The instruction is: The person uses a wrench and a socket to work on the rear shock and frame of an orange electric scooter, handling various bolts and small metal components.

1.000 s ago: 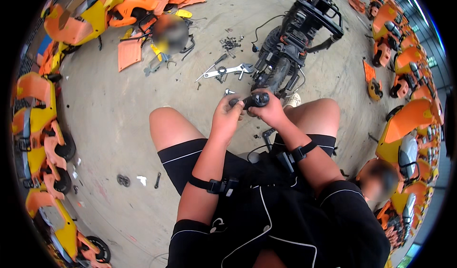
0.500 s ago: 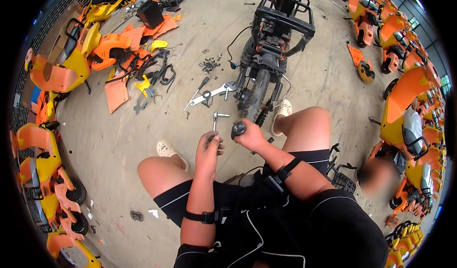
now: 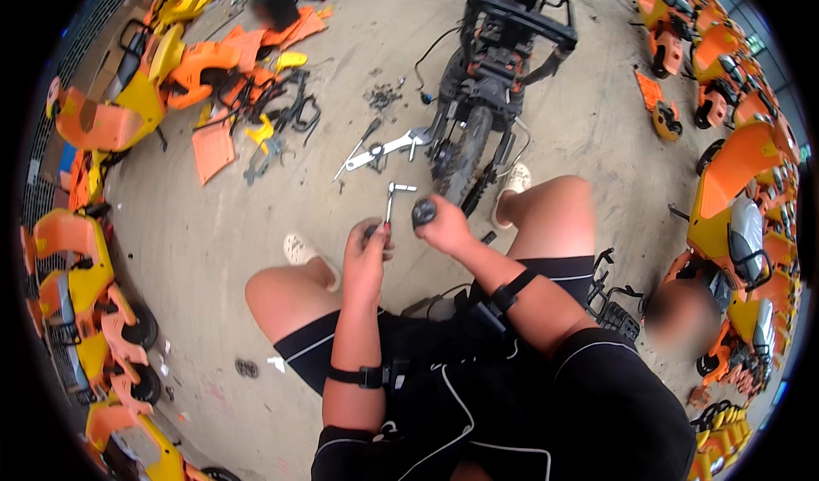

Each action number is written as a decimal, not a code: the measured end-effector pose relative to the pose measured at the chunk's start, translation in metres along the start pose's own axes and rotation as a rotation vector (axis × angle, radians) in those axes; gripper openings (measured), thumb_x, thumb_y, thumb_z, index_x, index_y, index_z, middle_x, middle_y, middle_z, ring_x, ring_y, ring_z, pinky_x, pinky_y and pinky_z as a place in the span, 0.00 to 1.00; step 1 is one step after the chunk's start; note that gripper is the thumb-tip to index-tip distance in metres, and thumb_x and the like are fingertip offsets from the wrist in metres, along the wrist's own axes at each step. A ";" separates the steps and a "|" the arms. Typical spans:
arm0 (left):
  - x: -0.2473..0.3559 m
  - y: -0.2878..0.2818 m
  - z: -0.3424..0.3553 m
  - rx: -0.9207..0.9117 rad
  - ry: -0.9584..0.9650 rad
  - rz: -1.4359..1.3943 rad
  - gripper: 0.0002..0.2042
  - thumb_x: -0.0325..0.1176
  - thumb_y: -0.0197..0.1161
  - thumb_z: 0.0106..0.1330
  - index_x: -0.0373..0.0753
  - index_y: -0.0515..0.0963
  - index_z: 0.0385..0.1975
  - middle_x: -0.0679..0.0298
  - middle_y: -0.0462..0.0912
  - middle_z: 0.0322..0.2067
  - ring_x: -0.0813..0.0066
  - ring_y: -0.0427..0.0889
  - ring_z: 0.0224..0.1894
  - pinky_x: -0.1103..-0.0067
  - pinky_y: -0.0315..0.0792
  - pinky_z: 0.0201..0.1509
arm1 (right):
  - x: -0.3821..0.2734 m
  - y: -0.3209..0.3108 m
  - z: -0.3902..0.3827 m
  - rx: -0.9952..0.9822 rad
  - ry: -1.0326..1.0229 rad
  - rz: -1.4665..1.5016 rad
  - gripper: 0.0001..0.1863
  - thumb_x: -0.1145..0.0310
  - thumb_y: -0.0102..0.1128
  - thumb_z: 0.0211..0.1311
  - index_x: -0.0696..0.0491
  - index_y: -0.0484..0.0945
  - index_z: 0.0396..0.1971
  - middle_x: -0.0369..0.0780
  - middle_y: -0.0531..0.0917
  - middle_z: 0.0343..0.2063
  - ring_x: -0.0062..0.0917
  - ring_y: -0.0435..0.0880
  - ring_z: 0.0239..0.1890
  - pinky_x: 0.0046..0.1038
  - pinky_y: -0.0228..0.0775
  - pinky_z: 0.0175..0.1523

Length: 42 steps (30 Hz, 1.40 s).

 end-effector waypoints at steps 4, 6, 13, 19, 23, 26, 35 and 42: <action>0.003 -0.006 -0.009 0.056 -0.018 -0.007 0.17 0.32 0.54 0.70 0.34 0.70 0.56 0.60 0.78 0.42 0.74 0.76 0.39 0.78 0.72 0.42 | 0.002 0.000 -0.003 0.005 -0.004 0.026 0.32 0.66 0.69 0.36 0.54 0.76 0.50 0.50 0.84 0.40 0.44 0.83 0.45 0.37 0.74 0.51; -0.001 -0.016 -0.011 0.094 -0.033 -0.030 0.17 0.31 0.54 0.70 0.34 0.70 0.56 0.59 0.78 0.42 0.74 0.76 0.40 0.78 0.72 0.42 | 0.003 0.001 -0.003 0.001 -0.037 0.023 0.31 0.64 0.70 0.38 0.55 0.76 0.48 0.50 0.84 0.38 0.43 0.83 0.44 0.37 0.75 0.49; 0.073 -0.026 -0.019 0.122 0.137 -0.207 0.17 0.30 0.55 0.68 0.34 0.70 0.56 0.59 0.78 0.43 0.73 0.77 0.41 0.77 0.72 0.44 | 0.024 0.012 0.004 0.009 -0.016 0.167 0.29 0.60 0.74 0.40 0.57 0.76 0.43 0.45 0.85 0.36 0.36 0.85 0.41 0.34 0.75 0.48; 0.098 -0.042 0.030 0.027 0.123 -0.046 0.16 0.30 0.55 0.69 0.36 0.71 0.55 0.60 0.79 0.43 0.74 0.78 0.40 0.78 0.73 0.43 | -0.012 0.038 0.037 -0.073 0.011 0.064 0.30 0.59 0.74 0.43 0.60 0.76 0.44 0.46 0.85 0.35 0.34 0.85 0.38 0.32 0.76 0.45; 0.079 -0.069 0.063 0.139 0.045 -0.047 0.16 0.30 0.55 0.68 0.36 0.71 0.55 0.60 0.79 0.42 0.75 0.78 0.40 0.78 0.73 0.42 | 0.001 0.081 0.069 -0.087 0.011 0.180 0.25 0.62 0.74 0.48 0.60 0.76 0.42 0.44 0.84 0.35 0.30 0.84 0.38 0.32 0.76 0.45; 0.064 -0.092 0.076 0.249 -0.013 -0.136 0.17 0.28 0.54 0.67 0.35 0.71 0.55 0.60 0.78 0.43 0.76 0.77 0.39 0.79 0.72 0.43 | 0.029 0.117 0.099 0.032 0.048 0.333 0.24 0.61 0.73 0.50 0.60 0.76 0.42 0.42 0.84 0.35 0.28 0.83 0.36 0.31 0.75 0.44; 0.067 -0.117 0.096 0.299 -0.071 -0.256 0.15 0.25 0.53 0.68 0.33 0.70 0.55 0.60 0.76 0.42 0.76 0.74 0.38 0.80 0.70 0.41 | 0.079 0.233 0.186 -0.315 0.300 -0.029 0.31 0.48 0.68 0.47 0.64 0.81 0.38 0.51 0.85 0.34 0.40 0.85 0.40 0.35 0.75 0.47; 0.066 -0.127 0.114 0.262 -0.124 -0.265 0.16 0.27 0.54 0.68 0.33 0.70 0.55 0.59 0.76 0.42 0.75 0.75 0.39 0.79 0.69 0.43 | 0.121 0.295 0.219 -0.218 0.314 -0.176 0.30 0.47 0.68 0.49 0.66 0.81 0.31 0.50 0.85 0.30 0.38 0.85 0.35 0.36 0.76 0.41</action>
Point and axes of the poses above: each hand's wrist, its own z-axis towards the middle knuckle, its own y-axis out of the palm, x = y × z, the point moved 4 cm from there along z, towards the middle knuckle
